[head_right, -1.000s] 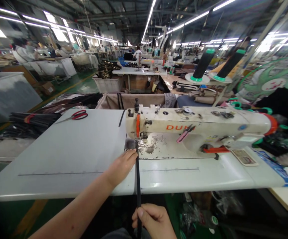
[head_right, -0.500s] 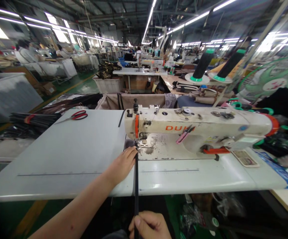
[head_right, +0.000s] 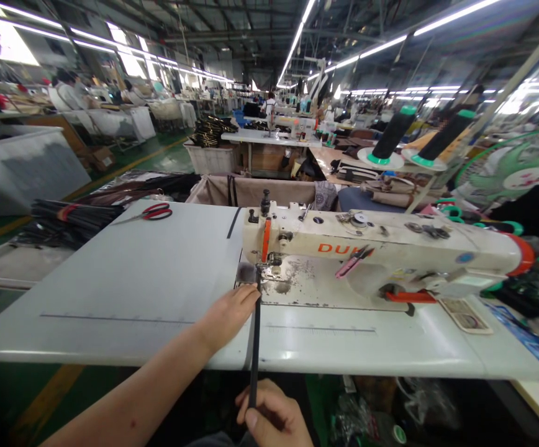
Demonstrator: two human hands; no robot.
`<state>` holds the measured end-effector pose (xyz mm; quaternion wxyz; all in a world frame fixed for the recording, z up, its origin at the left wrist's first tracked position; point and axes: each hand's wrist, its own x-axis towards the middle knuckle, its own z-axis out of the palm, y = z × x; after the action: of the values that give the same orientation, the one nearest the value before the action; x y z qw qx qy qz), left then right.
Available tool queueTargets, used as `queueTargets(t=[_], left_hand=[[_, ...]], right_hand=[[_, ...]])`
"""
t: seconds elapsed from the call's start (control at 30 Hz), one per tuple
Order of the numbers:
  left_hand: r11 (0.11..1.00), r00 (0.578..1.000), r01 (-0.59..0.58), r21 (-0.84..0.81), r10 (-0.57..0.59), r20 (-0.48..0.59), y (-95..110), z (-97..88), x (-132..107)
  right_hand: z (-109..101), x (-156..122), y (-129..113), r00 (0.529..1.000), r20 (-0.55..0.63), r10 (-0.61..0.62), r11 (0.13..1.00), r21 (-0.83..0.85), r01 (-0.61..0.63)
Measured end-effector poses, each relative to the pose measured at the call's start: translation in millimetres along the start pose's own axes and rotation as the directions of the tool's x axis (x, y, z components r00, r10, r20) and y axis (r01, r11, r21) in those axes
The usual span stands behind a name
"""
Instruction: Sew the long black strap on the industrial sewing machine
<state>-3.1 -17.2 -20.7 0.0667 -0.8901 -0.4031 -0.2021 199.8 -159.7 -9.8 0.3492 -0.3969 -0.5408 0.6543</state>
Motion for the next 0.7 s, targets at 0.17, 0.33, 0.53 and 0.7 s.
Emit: queueTargets(t=[0.17,0.33,0.53,0.7], left_hand=[[1.0,1.0,-0.004,-0.013,0.005,0.019,0.8,-1.7,0.9],[0.999,0.998,0.003,-0.034,-0.001,0.055,-1.2,3.7,0.0],[0.999,0.999,0.02,-0.028,-0.019,0.029,-1.3,2.7,-0.1],[1.0,1.0,0.016,-0.026,-0.016,0.015,-2.3,3.9,-1.4]], right_hand=[[3.8,9.5,13.2,0.987,-0.16,-0.001,0.996,-0.092,-0.014],[7.3,19.8,1.0,0.96,-0.278,0.008,0.993,-0.109,-0.04],[10.6,22.2,-10.3,0.964,-0.243,0.103,0.995,0.031,-0.098],[13.0,12.7,-3.7,0.97,-0.221,0.097,0.995,0.044,-0.089]])
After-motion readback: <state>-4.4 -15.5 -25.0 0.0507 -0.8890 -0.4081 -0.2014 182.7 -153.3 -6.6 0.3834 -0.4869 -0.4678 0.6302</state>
